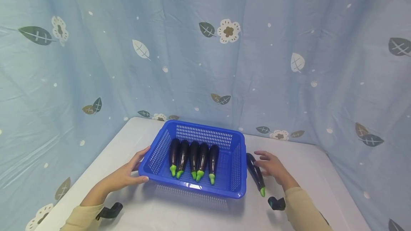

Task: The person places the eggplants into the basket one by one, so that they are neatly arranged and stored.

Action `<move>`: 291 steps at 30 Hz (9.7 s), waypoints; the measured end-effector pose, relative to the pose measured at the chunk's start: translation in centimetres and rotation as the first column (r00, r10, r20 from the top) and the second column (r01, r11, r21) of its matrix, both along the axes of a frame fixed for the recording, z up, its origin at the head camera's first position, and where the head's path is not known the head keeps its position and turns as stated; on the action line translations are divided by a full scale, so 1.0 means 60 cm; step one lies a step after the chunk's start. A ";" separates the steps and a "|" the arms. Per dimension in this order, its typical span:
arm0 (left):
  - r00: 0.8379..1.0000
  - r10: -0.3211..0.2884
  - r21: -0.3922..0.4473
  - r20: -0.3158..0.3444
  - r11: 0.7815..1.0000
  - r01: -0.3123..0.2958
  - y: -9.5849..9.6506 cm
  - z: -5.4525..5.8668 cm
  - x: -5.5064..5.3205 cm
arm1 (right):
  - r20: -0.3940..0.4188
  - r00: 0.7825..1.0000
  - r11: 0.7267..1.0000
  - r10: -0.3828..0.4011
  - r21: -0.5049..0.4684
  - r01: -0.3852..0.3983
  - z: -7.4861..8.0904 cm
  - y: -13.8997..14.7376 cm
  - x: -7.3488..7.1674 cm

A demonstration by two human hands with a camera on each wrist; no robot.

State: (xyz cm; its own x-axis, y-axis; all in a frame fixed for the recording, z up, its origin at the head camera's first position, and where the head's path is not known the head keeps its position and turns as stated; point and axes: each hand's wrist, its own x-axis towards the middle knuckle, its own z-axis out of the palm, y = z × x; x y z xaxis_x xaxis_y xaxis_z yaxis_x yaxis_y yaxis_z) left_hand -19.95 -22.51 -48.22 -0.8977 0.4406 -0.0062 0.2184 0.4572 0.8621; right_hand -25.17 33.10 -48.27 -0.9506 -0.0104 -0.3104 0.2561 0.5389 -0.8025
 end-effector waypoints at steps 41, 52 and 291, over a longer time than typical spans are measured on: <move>1.000 -0.002 0.005 -0.008 1.000 0.002 -0.001 -0.004 -0.001 | -0.001 0.999 0.997 0.045 0.061 -0.045 0.002 -0.015 0.012; 1.000 -0.007 -0.008 -0.018 1.000 0.007 0.000 0.005 0.004 | -0.013 1.000 0.994 0.002 0.110 0.000 -0.008 0.006 0.013; 1.000 0.015 -0.004 -0.006 1.000 -0.015 0.001 0.003 0.007 | -0.205 0.960 0.899 0.192 0.429 -0.088 0.107 -0.245 -0.035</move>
State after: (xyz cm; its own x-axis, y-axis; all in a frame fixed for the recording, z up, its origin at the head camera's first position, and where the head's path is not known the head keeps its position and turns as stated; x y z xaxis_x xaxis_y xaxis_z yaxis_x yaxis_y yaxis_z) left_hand -19.51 -22.46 -48.04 -0.9044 0.4267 -0.0029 0.2161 0.4639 0.8592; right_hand -27.25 18.39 -41.87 -0.9941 -0.0695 -0.0827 -0.0155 0.8493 -0.5277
